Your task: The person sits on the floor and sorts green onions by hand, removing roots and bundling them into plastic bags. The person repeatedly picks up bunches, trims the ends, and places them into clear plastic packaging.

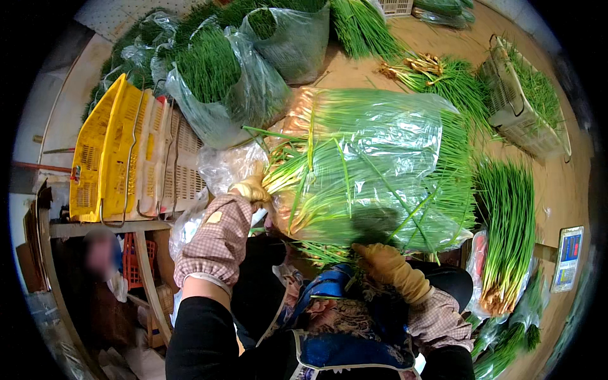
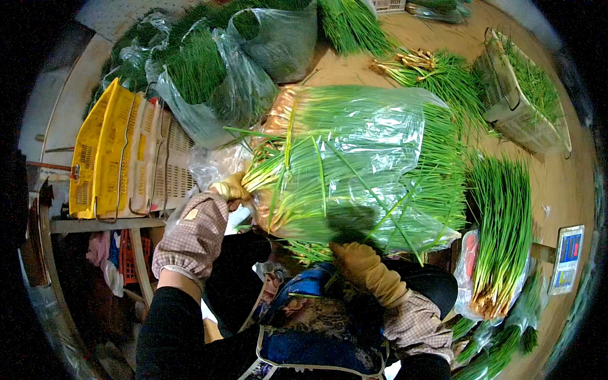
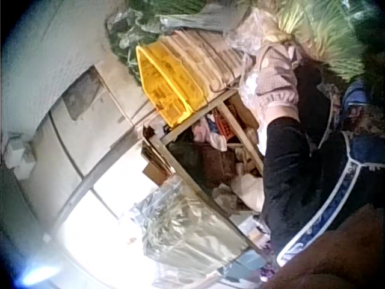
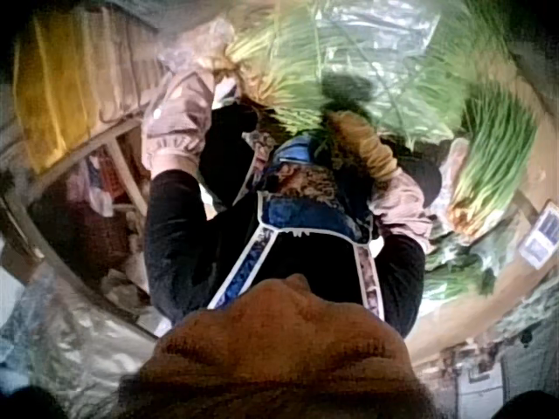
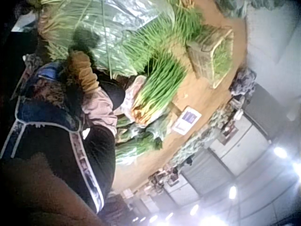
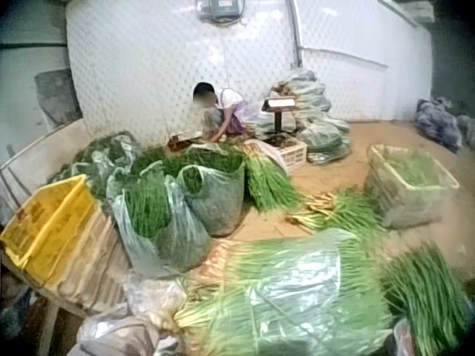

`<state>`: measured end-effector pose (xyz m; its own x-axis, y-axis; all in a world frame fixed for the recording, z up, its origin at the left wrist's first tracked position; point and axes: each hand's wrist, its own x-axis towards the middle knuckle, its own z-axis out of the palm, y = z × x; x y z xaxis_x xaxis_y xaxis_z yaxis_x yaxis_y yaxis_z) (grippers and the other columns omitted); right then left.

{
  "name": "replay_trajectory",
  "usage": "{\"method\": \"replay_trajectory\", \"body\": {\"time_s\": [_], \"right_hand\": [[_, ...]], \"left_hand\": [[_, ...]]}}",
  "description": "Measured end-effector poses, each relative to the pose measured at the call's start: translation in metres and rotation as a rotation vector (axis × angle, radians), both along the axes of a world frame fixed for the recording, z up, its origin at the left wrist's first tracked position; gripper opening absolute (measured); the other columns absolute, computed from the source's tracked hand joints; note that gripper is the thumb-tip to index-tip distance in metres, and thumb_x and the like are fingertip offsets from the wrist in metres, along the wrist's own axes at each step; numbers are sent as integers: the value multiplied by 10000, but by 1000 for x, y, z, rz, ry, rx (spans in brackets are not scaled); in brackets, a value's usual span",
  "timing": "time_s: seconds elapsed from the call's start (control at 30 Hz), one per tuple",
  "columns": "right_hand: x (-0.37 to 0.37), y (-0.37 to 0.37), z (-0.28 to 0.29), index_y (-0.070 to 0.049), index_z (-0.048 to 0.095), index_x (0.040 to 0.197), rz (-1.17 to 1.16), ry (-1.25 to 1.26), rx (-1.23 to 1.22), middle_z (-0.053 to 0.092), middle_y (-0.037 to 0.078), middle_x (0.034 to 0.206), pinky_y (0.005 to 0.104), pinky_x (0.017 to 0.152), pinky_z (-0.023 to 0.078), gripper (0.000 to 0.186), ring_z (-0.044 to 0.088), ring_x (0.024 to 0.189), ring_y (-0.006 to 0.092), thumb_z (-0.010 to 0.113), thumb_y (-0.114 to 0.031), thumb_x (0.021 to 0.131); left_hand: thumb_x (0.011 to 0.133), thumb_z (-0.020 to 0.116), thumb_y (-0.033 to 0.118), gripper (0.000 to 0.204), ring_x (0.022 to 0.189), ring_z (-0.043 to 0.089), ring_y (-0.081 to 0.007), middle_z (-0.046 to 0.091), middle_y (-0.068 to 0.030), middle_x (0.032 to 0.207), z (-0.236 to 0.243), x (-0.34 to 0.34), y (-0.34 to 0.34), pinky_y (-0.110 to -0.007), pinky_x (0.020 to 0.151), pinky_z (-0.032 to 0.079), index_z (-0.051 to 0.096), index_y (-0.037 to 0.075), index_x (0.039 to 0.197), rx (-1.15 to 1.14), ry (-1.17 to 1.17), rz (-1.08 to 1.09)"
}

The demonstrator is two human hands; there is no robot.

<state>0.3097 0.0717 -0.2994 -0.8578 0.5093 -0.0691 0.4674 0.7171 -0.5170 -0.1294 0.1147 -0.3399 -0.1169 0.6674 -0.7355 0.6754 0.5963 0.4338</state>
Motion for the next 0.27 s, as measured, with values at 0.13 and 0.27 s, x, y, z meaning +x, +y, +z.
{"method": "replay_trajectory", "body": {"time_s": [0.13,0.27], "right_hand": [[-7,3,24,-121,485,1271,33,-193,-23,582,134,745,415,540,466,506,583,666,297,591,-319,817],[-8,2,11,-146,478,1290,55,-183,-15,583,114,737,401,526,462,571,584,653,275,623,-368,785]], "left_hand": [[595,753,57,676,572,541,-154,609,-87,797,-12,-3,-13,-301,441,417,483,46,1214,60,-386,286],[679,703,44,593,605,627,-255,660,-132,817,15,-8,24,-407,480,524,488,90,1230,72,-83,-278]]}}
